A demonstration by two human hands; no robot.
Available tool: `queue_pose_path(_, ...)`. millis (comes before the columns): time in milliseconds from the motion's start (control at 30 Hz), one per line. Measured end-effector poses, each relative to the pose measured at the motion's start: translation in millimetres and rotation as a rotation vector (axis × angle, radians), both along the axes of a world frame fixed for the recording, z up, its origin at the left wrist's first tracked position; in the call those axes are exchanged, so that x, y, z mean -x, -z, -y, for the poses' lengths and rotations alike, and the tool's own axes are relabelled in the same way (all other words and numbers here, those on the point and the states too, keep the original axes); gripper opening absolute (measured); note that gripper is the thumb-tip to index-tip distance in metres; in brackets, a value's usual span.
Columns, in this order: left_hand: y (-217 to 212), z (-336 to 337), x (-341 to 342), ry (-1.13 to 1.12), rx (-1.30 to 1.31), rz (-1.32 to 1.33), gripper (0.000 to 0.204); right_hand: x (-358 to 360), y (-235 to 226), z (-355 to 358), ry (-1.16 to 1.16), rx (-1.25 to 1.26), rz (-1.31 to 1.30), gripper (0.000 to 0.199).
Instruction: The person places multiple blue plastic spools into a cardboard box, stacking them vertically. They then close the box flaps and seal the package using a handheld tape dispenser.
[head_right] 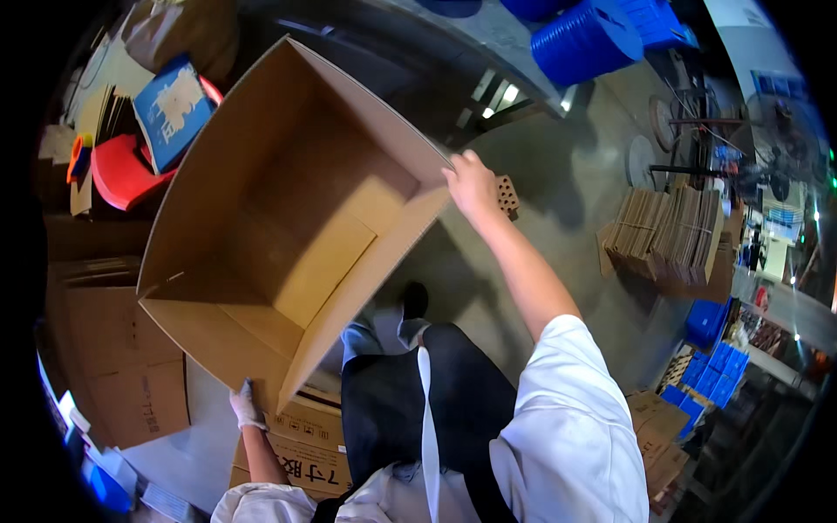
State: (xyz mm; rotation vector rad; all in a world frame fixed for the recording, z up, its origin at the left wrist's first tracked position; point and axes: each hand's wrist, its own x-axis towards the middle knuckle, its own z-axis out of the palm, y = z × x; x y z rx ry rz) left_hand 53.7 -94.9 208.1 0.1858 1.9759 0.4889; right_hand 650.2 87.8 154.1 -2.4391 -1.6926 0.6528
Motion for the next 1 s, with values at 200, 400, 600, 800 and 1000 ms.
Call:
queue_pose_path(200,44.2,16.7,-132.1,0.062,-0.184,0.163,0.031,-134.3,-90.0,-11.2,0.074,-0.301,0.156,0.019)
queue_pose_path(400,88.3,58.5,-271.5,0.033,0.003,0.535,0.029,-163.6,-127.7,23.0,0.103,-0.446,0.024,0.051)
queue_pose_path(600,131.2,74.2,-424.2,0.129,0.216,0.532,0.03,-97.8,-21.7,373.4,0.214,-0.089,-0.135,0.053)
queue_pose_path(800,176.5,65.7,-403.7,0.696,0.138,1.022,0.037,27.5,-63.1,690.8,0.375,0.6,-0.476,0.037)
queue_pose_path(1000,69.1,18.0,-405.9,0.756,0.191,0.535,0.071,73.0,-74.4,684.2,0.803,0.458,-0.375,0.036)
